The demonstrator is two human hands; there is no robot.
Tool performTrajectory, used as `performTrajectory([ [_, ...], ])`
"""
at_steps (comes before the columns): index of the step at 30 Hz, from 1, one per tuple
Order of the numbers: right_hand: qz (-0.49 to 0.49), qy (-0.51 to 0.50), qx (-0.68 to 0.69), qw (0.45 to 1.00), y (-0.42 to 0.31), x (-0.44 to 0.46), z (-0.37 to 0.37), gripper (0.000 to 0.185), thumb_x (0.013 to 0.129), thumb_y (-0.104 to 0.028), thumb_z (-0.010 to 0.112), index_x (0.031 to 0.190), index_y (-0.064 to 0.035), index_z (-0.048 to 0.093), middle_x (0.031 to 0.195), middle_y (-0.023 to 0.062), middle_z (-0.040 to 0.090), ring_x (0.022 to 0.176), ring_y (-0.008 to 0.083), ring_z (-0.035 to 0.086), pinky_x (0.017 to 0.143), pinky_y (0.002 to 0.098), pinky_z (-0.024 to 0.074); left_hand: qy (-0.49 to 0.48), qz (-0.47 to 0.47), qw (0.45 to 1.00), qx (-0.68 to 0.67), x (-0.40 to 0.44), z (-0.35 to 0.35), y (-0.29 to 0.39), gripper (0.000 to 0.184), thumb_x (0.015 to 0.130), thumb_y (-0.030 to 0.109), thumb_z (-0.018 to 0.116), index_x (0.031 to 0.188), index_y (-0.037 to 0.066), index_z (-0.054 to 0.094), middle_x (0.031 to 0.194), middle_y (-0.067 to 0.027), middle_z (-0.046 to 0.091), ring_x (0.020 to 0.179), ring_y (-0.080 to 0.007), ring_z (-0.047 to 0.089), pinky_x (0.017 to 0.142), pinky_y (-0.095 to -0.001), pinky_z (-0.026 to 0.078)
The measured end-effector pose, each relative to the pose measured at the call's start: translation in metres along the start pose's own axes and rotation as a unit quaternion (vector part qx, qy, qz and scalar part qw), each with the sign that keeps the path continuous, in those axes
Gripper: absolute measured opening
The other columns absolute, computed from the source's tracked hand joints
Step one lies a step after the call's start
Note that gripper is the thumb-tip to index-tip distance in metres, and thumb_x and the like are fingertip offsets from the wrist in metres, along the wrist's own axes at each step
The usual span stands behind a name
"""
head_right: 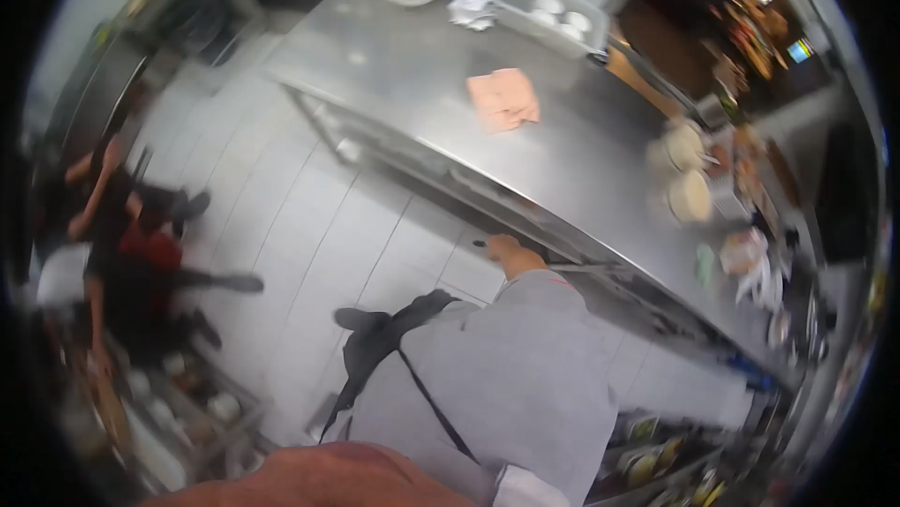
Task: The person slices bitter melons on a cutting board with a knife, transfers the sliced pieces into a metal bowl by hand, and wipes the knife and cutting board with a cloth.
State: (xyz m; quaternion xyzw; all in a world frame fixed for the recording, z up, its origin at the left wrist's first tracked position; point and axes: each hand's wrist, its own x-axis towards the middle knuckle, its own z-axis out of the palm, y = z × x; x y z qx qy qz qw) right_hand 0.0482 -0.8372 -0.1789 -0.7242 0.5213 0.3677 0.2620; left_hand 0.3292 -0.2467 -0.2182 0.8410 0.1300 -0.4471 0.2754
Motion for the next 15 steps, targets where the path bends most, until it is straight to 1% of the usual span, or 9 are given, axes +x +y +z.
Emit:
performTrajectory([
  [3, 0.084, 0.048, 0.025, 0.995, 0.028, -0.019, 0.018, 0.035, 0.084, -0.016, 0.064, 0.114, -0.0036, 0.075, 0.121, 0.0191, 0.072, 0.116, 0.0356, 0.069, 0.096, 0.0459, 0.0551, -0.035, 0.036, 0.997, 0.060, 0.058, -0.026, 0.065, 0.014, 0.093, 0.016, 0.060, 0.094, 0.003, 0.066, 0.071, -0.0104, 0.064, 0.059, -0.0212, 0.063, 0.050, -0.0340, 0.049],
  [7, 0.135, 0.110, 0.143, 0.974, -0.048, -0.003, 0.037, 0.028, 0.085, -0.014, 0.060, 0.104, -0.0011, 0.077, 0.110, 0.0243, 0.073, 0.106, 0.0378, 0.071, 0.088, 0.0493, 0.0557, -0.049, 0.105, 0.988, 0.104, 0.141, -0.098, 0.160, 0.014, 0.092, 0.014, 0.059, 0.095, 0.002, 0.067, 0.071, -0.0118, 0.065, 0.060, -0.0227, 0.064, 0.052, -0.0356, 0.050],
  [9, 0.092, 0.124, 0.209, 0.966, -0.130, -0.010, 0.018, 0.028, 0.084, -0.012, 0.058, 0.100, 0.0015, 0.076, 0.107, 0.0262, 0.073, 0.103, 0.0394, 0.072, 0.086, 0.0516, 0.0551, -0.044, 0.141, 0.985, 0.095, 0.183, -0.142, 0.219, 0.015, 0.092, 0.013, 0.059, 0.096, 0.002, 0.067, 0.071, -0.0125, 0.065, 0.061, -0.0234, 0.064, 0.053, -0.0364, 0.050],
  [10, 0.019, 0.102, 0.197, 0.975, -0.168, 0.016, 0.016, 0.028, 0.083, -0.012, 0.057, 0.099, 0.0019, 0.076, 0.108, 0.0262, 0.073, 0.101, 0.0408, 0.071, 0.085, 0.0529, 0.0548, -0.040, 0.164, 0.982, 0.086, 0.205, -0.161, 0.255, 0.015, 0.091, 0.012, 0.059, 0.096, 0.001, 0.068, 0.071, -0.0129, 0.066, 0.061, -0.0238, 0.064, 0.053, -0.0368, 0.050],
  [11, 0.034, 0.131, 0.227, 0.964, -0.224, 0.025, 0.003, 0.028, 0.082, -0.015, 0.059, 0.099, -0.0012, 0.077, 0.108, 0.0254, 0.072, 0.100, 0.0423, 0.071, 0.084, 0.0542, 0.0542, -0.037, 0.193, 0.978, 0.075, 0.228, -0.179, 0.296, 0.015, 0.091, 0.012, 0.059, 0.096, 0.001, 0.068, 0.071, -0.0133, 0.066, 0.062, -0.0242, 0.065, 0.054, -0.0372, 0.051],
  [12, -0.074, 0.137, 0.178, 0.972, -0.268, 0.059, -0.005, 0.027, 0.083, -0.016, 0.059, 0.100, -0.0049, 0.077, 0.107, 0.0235, 0.073, 0.099, 0.0431, 0.070, 0.083, 0.0544, 0.0542, -0.032, 0.228, 0.972, 0.053, 0.251, -0.193, 0.343, 0.015, 0.091, 0.011, 0.059, 0.097, 0.001, 0.068, 0.071, -0.0136, 0.066, 0.062, -0.0245, 0.065, 0.054, -0.0376, 0.051],
  [13, -0.119, 0.148, 0.165, 0.968, -0.320, 0.069, -0.027, 0.025, 0.087, -0.019, 0.059, 0.100, -0.0075, 0.077, 0.106, 0.0226, 0.073, 0.099, 0.0421, 0.070, 0.083, 0.0546, 0.0540, -0.028, 0.262, 0.964, 0.033, 0.273, -0.207, 0.390, 0.016, 0.091, 0.011, 0.058, 0.097, 0.001, 0.068, 0.071, -0.0140, 0.066, 0.062, -0.0249, 0.065, 0.055, -0.0380, 0.051],
  [14, -0.209, 0.151, 0.084, 0.962, -0.366, 0.086, -0.050, 0.023, 0.089, -0.023, 0.060, 0.099, -0.0083, 0.076, 0.103, 0.0208, 0.073, 0.097, 0.0412, 0.070, 0.083, 0.0544, 0.0537, 0.055, 0.455, 0.888, 0.033, 0.353, -0.205, 0.421, 0.019, 0.094, 0.010, 0.055, 0.102, -0.002, 0.067, 0.070, -0.0090, 0.062, 0.058, -0.0197, 0.060, 0.053, -0.0335, 0.051],
  [15, -0.239, 0.149, 0.119, 0.952, -0.407, 0.056, -0.088, 0.023, 0.091, -0.028, 0.061, 0.097, -0.0100, 0.075, 0.099, 0.0188, 0.073, 0.094, 0.0409, 0.069, 0.082, 0.0537, 0.0534, -0.047, 0.375, 0.926, -0.007, 0.359, -0.219, 0.467, 0.024, 0.093, 0.008, 0.053, 0.111, -0.002, 0.065, 0.072, -0.0061, 0.059, 0.055, -0.0151, 0.055, 0.049, -0.0286, 0.047],
])
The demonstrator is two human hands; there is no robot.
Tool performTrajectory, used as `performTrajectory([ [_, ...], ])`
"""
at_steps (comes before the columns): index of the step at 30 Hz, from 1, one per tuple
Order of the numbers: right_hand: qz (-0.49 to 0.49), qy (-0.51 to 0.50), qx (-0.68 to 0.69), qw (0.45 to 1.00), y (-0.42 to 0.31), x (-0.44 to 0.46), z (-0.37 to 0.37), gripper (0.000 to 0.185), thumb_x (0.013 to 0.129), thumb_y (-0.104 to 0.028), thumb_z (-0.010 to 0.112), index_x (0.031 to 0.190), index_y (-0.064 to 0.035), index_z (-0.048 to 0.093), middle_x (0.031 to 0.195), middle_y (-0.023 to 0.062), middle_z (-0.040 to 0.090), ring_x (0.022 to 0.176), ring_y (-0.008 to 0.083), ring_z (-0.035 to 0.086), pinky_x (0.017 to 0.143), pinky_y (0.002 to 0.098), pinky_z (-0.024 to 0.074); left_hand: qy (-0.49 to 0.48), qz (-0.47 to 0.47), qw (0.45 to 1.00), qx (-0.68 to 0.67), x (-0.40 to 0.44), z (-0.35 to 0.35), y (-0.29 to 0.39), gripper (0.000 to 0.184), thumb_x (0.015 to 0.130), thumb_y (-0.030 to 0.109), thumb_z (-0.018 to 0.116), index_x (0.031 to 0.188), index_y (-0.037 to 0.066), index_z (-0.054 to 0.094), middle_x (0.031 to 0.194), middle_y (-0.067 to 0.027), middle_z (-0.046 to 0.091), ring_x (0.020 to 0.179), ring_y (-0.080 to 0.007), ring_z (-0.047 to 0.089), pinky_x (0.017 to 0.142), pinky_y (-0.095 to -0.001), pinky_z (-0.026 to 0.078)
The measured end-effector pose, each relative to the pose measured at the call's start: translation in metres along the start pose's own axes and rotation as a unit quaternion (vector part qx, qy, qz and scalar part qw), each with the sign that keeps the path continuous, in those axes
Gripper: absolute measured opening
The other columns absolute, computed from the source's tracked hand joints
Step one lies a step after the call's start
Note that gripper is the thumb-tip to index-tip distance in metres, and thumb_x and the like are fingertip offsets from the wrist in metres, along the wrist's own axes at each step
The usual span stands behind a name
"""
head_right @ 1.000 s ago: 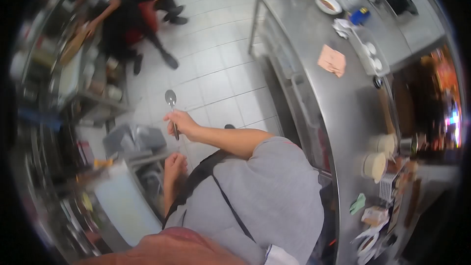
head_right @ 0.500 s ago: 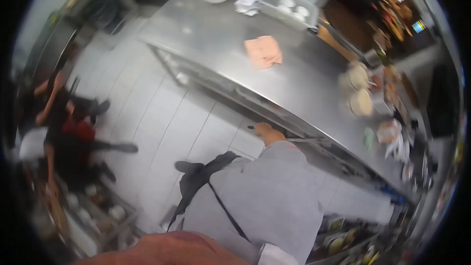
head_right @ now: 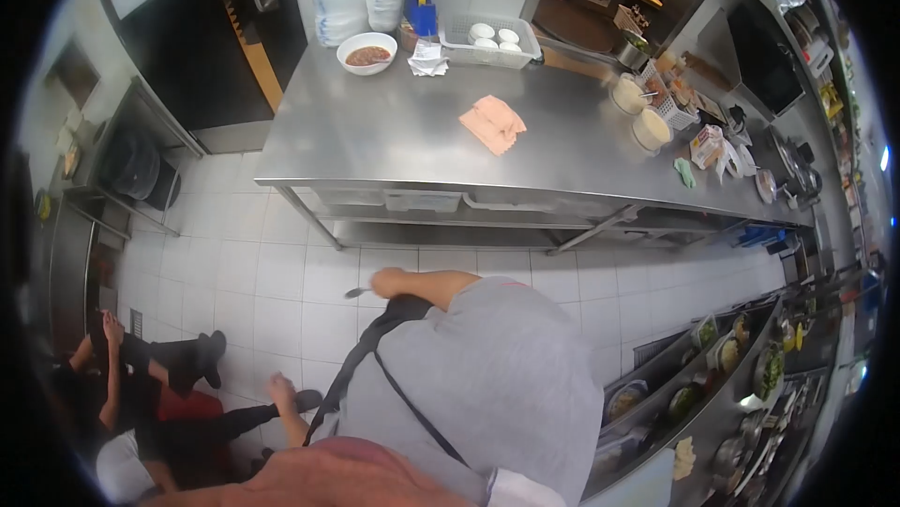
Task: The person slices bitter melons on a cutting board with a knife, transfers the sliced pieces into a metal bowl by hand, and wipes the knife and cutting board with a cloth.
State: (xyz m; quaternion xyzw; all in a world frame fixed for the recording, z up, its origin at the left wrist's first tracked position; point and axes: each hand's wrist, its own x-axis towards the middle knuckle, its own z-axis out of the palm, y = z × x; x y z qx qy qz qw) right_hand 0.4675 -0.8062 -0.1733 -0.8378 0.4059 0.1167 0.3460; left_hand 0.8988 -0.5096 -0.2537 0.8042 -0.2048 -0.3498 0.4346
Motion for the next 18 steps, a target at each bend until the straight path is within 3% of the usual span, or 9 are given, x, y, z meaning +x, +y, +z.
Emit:
performTrajectory([
  [1, -0.067, 0.027, -0.006, 0.997, -0.027, 0.029, -0.003, 0.023, 0.093, -0.029, 0.059, 0.096, -0.0115, 0.074, 0.094, 0.0170, 0.073, 0.091, 0.0415, 0.068, 0.080, 0.0527, 0.0532, 0.002, -0.053, 0.998, -0.016, 0.008, -0.002, 0.058, 0.031, 0.091, 0.005, 0.052, 0.120, -0.002, 0.062, 0.075, -0.0072, 0.061, 0.055, -0.0136, 0.055, 0.046, -0.0282, 0.045],
  [4, -0.153, 0.045, 0.009, 0.987, -0.127, 0.055, -0.076, 0.026, 0.093, -0.031, 0.057, 0.096, -0.0108, 0.073, 0.092, 0.0173, 0.073, 0.090, 0.0416, 0.068, 0.079, 0.0532, 0.0528, 0.011, -0.010, 1.000, -0.013, 0.040, 0.009, 0.166, 0.036, 0.089, 0.002, 0.053, 0.124, -0.002, 0.060, 0.077, -0.0081, 0.062, 0.052, -0.0136, 0.054, 0.043, -0.0288, 0.044],
  [7, -0.172, 0.070, 0.025, 0.982, -0.180, 0.082, -0.124, 0.030, 0.093, -0.032, 0.057, 0.095, -0.0076, 0.074, 0.093, 0.0182, 0.073, 0.090, 0.0404, 0.069, 0.080, 0.0531, 0.0527, -0.075, 0.031, 0.997, -0.004, 0.080, 0.026, 0.175, 0.036, 0.088, 0.001, 0.054, 0.123, -0.001, 0.061, 0.076, -0.0090, 0.063, 0.051, -0.0148, 0.056, 0.042, -0.0297, 0.044],
  [9, -0.186, 0.108, 0.062, 0.975, -0.185, 0.106, -0.141, 0.031, 0.093, -0.034, 0.058, 0.093, -0.0068, 0.073, 0.093, 0.0187, 0.072, 0.089, 0.0398, 0.069, 0.079, 0.0523, 0.0525, -0.118, -0.005, 0.990, 0.073, 0.100, 0.036, 0.152, 0.037, 0.084, 0.001, 0.058, 0.120, 0.000, 0.064, 0.078, -0.0109, 0.064, 0.052, -0.0152, 0.059, 0.042, -0.0290, 0.046],
  [11, -0.207, 0.095, 0.111, 0.967, -0.194, 0.138, -0.166, 0.032, 0.093, -0.036, 0.059, 0.093, -0.0064, 0.073, 0.092, 0.0188, 0.072, 0.087, 0.0389, 0.068, 0.077, 0.0502, 0.0524, -0.144, -0.084, 0.978, 0.124, 0.116, 0.034, 0.111, 0.033, 0.082, 0.009, 0.063, 0.114, 0.002, 0.069, 0.085, -0.0170, 0.070, 0.066, -0.0251, 0.069, 0.056, -0.0371, 0.056],
  [13, -0.195, 0.042, 0.167, 0.965, -0.203, 0.154, -0.196, 0.031, 0.093, -0.033, 0.058, 0.095, -0.0066, 0.074, 0.088, 0.0170, 0.072, 0.082, 0.0353, 0.069, 0.073, 0.0455, 0.0526, -0.160, -0.053, 0.947, 0.273, 0.128, 0.024, 0.036, 0.036, 0.080, 0.020, 0.067, 0.112, 0.005, 0.072, 0.103, -0.0203, 0.074, 0.091, -0.0353, 0.072, 0.080, -0.0450, 0.058],
  [14, -0.179, 0.016, 0.192, 0.965, -0.210, 0.167, -0.214, 0.029, 0.093, -0.030, 0.057, 0.097, -0.0068, 0.075, 0.085, 0.0152, 0.072, 0.078, 0.0322, 0.069, 0.071, 0.0425, 0.0528, -0.177, -0.117, 0.935, 0.283, 0.122, 0.015, 0.013, 0.034, 0.080, 0.026, 0.067, 0.109, 0.009, 0.076, 0.117, -0.0178, 0.072, 0.112, -0.0395, 0.065, 0.097, -0.0471, 0.052],
  [16, -0.176, -0.025, 0.267, 0.947, -0.220, 0.210, -0.235, 0.028, 0.096, -0.016, 0.050, 0.107, -0.0039, 0.072, 0.075, 0.0061, 0.067, 0.063, 0.0110, 0.061, 0.057, 0.0280, 0.0482, -0.201, -0.133, 0.906, 0.349, 0.100, -0.018, 0.047, 0.022, 0.082, 0.022, 0.067, 0.094, 0.008, 0.078, 0.119, -0.0170, 0.071, 0.112, -0.0365, 0.066, 0.095, -0.0473, 0.054],
  [18, -0.183, -0.086, 0.269, 0.942, -0.237, 0.252, -0.258, 0.031, 0.096, -0.014, 0.047, 0.115, -0.0042, 0.071, 0.074, 0.0043, 0.066, 0.062, 0.0104, 0.059, 0.056, 0.0268, 0.0471, -0.108, -0.326, 0.902, 0.263, 0.095, -0.045, 0.070, 0.019, 0.081, 0.014, 0.062, 0.089, 0.002, 0.075, 0.085, -0.0155, 0.076, 0.079, -0.0293, 0.075, 0.070, -0.0427, 0.062],
])
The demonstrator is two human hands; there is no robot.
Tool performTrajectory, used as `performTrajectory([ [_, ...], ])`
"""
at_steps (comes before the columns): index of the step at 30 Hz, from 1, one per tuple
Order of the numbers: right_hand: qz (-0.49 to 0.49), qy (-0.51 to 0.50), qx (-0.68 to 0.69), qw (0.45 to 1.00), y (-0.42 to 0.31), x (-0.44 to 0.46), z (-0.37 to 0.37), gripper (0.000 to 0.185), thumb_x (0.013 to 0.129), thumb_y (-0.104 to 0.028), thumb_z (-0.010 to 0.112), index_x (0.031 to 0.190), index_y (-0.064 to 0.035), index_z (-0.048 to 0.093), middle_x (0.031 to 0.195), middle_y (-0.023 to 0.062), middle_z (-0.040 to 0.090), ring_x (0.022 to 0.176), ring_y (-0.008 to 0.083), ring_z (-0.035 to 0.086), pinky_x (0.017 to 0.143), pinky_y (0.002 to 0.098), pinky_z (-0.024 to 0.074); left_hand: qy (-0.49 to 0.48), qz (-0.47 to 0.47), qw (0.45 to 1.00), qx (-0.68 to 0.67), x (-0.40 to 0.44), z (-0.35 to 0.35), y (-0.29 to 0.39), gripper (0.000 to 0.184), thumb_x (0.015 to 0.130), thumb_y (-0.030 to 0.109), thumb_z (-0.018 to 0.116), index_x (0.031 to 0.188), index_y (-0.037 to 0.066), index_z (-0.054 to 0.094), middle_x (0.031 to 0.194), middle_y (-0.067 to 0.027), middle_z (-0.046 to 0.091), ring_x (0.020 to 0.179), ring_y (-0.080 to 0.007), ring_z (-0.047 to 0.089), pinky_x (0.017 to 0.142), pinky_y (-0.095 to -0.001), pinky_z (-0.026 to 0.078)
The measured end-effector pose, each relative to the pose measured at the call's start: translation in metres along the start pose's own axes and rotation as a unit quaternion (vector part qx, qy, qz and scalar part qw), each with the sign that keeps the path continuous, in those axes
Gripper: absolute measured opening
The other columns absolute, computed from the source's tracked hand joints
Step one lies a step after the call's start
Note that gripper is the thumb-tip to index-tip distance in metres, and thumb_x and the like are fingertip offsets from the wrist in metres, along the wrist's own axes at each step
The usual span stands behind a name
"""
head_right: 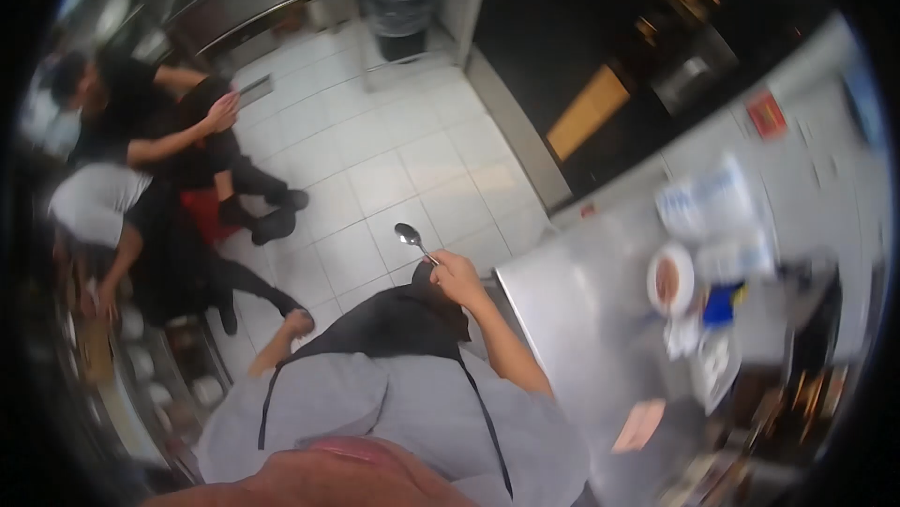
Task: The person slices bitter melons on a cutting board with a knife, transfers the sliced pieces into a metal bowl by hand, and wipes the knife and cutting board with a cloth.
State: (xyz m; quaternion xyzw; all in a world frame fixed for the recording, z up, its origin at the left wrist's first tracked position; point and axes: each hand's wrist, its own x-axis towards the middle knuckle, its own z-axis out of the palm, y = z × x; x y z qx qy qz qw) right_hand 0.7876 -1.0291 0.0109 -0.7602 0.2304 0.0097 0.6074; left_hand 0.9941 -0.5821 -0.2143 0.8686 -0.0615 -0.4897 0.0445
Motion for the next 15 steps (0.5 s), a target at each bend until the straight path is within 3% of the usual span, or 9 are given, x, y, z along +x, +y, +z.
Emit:
performTrajectory([
  [1, 0.007, -0.015, 0.007, 1.000, -0.008, 0.019, -0.009, 0.033, 0.097, -0.013, 0.046, 0.119, -0.0044, 0.070, 0.074, 0.0034, 0.065, 0.062, 0.0101, 0.058, 0.055, 0.0262, 0.0466, 0.037, -0.027, 0.993, -0.106, -0.006, -0.009, -0.012, 0.021, 0.079, 0.014, 0.060, 0.089, 0.001, 0.075, 0.077, -0.0158, 0.074, 0.068, -0.0281, 0.074, 0.061, -0.0411, 0.061],
  [3, -0.018, -0.060, 0.018, 0.998, -0.033, 0.061, -0.026, 0.034, 0.097, -0.012, 0.045, 0.121, -0.0054, 0.069, 0.074, 0.0025, 0.065, 0.061, 0.0093, 0.056, 0.055, 0.0257, 0.0463, 0.101, -0.061, 0.990, -0.075, -0.009, -0.030, -0.006, 0.023, 0.077, 0.015, 0.062, 0.091, 0.001, 0.075, 0.084, -0.0187, 0.075, 0.071, -0.0298, 0.075, 0.069, -0.0419, 0.061],
  [6, -0.096, -0.089, -0.002, 0.991, -0.065, 0.117, -0.039, 0.031, 0.098, -0.012, 0.047, 0.120, -0.0047, 0.068, 0.074, 0.0033, 0.065, 0.061, 0.0094, 0.056, 0.057, 0.0281, 0.0467, 0.218, -0.040, 0.965, -0.138, 0.003, -0.047, 0.016, 0.025, 0.082, 0.017, 0.063, 0.099, 0.004, 0.076, 0.097, -0.0214, 0.075, 0.093, -0.0366, 0.074, 0.085, -0.0440, 0.059],
  [8, -0.160, -0.080, -0.042, 0.983, -0.091, 0.158, -0.035, 0.029, 0.099, -0.012, 0.049, 0.118, -0.0040, 0.069, 0.073, 0.0040, 0.065, 0.061, 0.0098, 0.056, 0.057, 0.0299, 0.0470, 0.223, -0.001, 0.961, -0.165, 0.004, -0.072, 0.057, 0.026, 0.084, 0.018, 0.062, 0.103, 0.005, 0.075, 0.106, -0.0214, 0.074, 0.102, -0.0380, 0.070, 0.092, -0.0448, 0.056],
  [9, -0.151, -0.097, -0.042, 0.983, -0.098, 0.175, -0.034, 0.028, 0.099, -0.014, 0.050, 0.117, -0.0037, 0.069, 0.073, 0.0045, 0.066, 0.061, 0.0103, 0.057, 0.058, 0.0302, 0.0471, 0.228, 0.022, 0.957, -0.176, 0.000, -0.086, 0.089, 0.027, 0.085, 0.018, 0.062, 0.104, 0.006, 0.075, 0.110, -0.0214, 0.073, 0.107, -0.0387, 0.069, 0.095, -0.0451, 0.054],
  [12, -0.104, -0.133, -0.053, 0.984, -0.104, 0.227, -0.023, 0.026, 0.098, -0.017, 0.054, 0.113, -0.0035, 0.070, 0.072, 0.0059, 0.067, 0.063, 0.0117, 0.060, 0.061, 0.0301, 0.0474, 0.123, 0.117, 0.978, -0.122, 0.022, -0.126, 0.152, 0.031, 0.085, 0.022, 0.065, 0.110, 0.006, 0.074, 0.120, -0.0201, 0.071, 0.115, -0.0381, 0.066, 0.100, -0.0448, 0.051],
  [15, -0.027, -0.140, -0.113, 0.983, -0.008, 0.312, 0.001, 0.029, 0.095, -0.027, 0.062, 0.111, -0.0057, 0.072, 0.073, 0.0062, 0.070, 0.070, 0.0151, 0.067, 0.067, 0.0289, 0.0503, 0.093, 0.141, 0.978, -0.125, 0.044, -0.163, 0.194, 0.038, 0.083, 0.026, 0.070, 0.115, 0.006, 0.073, 0.117, -0.0221, 0.071, 0.113, -0.0367, 0.067, 0.101, -0.0449, 0.051],
])
